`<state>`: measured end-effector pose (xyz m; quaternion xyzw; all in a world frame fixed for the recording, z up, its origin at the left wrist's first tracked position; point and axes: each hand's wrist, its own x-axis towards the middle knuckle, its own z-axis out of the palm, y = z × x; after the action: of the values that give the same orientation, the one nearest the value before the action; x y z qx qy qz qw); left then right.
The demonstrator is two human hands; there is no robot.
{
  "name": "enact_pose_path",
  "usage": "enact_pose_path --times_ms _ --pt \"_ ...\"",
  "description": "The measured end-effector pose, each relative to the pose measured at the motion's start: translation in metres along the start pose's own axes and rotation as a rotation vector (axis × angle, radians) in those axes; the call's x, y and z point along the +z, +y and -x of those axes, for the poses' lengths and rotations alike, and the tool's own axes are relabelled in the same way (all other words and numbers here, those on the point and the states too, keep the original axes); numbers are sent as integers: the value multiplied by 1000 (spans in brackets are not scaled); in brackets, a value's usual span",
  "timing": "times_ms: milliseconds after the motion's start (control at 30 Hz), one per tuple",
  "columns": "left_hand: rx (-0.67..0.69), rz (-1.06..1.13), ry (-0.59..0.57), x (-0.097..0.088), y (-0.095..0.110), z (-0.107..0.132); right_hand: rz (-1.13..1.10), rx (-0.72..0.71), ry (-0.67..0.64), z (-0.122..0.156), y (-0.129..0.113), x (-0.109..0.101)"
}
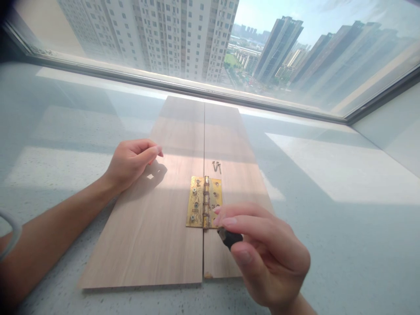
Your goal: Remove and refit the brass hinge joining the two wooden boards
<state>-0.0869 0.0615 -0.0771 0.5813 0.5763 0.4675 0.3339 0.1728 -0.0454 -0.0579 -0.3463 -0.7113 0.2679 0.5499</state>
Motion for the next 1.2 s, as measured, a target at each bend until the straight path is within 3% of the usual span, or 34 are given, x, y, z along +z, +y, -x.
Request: enact_pose_path --times_ms 67,333,467,567,633,700,833,900,1000,1200 --pt "6 -5 2 0 0 0 -98 -3 -15 0 -3 5" --pt "24 -33 7 -1 0 -1 -449 209 6 -8 -13 35" --pt "22 -41 2 -1 1 0 -435 262 -85 -13 -19 27" --pt "19 -35 1 -1 1 1 -415 247 0 -17 -29 15" --pt "10 -22 -3 -1 1 1 -248 237 94 -20 -33 7" --pt "-7 -9 -8 -1 1 1 89 276 50 -22 -33 -1" --pt "-6 -11 -5 0 0 0 727 441 -416 -20 -22 -5" --pt "-4 -11 -3 0 0 0 930 457 -506 -15 -18 -2" --pt "-9 -2 -7 -1 1 1 1100 403 -543 -9 -15 6" --pt "3 -9 -12 -2 2 1 1139 239 -603 -9 -12 10"
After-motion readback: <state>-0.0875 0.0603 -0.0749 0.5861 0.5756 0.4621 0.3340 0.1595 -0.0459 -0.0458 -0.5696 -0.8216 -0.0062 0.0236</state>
